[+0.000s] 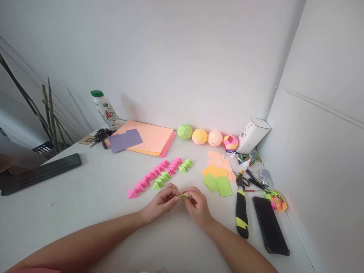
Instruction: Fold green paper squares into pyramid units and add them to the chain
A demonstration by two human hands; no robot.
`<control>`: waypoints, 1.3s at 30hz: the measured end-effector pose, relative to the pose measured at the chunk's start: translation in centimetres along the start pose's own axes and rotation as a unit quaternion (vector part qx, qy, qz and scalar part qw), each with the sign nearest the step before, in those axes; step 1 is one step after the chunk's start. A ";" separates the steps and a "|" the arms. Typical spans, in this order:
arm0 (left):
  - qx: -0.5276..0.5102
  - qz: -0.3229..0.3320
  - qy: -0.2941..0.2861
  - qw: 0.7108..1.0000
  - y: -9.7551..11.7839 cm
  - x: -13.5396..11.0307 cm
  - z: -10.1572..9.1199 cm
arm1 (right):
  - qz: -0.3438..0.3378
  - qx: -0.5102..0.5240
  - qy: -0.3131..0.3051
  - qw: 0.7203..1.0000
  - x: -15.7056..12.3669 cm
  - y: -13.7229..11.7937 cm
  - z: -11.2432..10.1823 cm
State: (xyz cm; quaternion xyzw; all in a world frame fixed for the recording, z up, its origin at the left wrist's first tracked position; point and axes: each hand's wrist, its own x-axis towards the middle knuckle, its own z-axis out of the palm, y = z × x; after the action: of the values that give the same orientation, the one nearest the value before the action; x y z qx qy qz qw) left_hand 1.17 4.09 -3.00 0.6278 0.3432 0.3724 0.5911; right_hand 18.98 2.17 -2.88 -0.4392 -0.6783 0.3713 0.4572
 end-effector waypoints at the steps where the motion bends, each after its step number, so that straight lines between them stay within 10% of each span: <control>1: -0.017 -0.010 -0.001 1.000 -0.1 0.0 0.1 | 0.003 -0.003 -0.005 1.000 0.0 -0.1 0.0; 13: -0.101 -0.065 -0.001 0.993 -0.8 0.0 0.4 | 0.136 0.032 0.018 0.990 -0.4 0.2 0.2; 39: -0.122 -0.039 -0.055 0.990 -1.0 -0.1 0.2 | 0.072 0.015 -0.051 0.996 0.0 -0.1 -0.1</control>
State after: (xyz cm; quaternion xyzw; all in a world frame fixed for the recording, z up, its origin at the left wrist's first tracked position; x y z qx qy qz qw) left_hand 1.35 3.96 -4.01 0.5566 0.2861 0.3530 0.6955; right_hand 19.04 2.15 -2.77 -0.4607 -0.6618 0.4349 0.4008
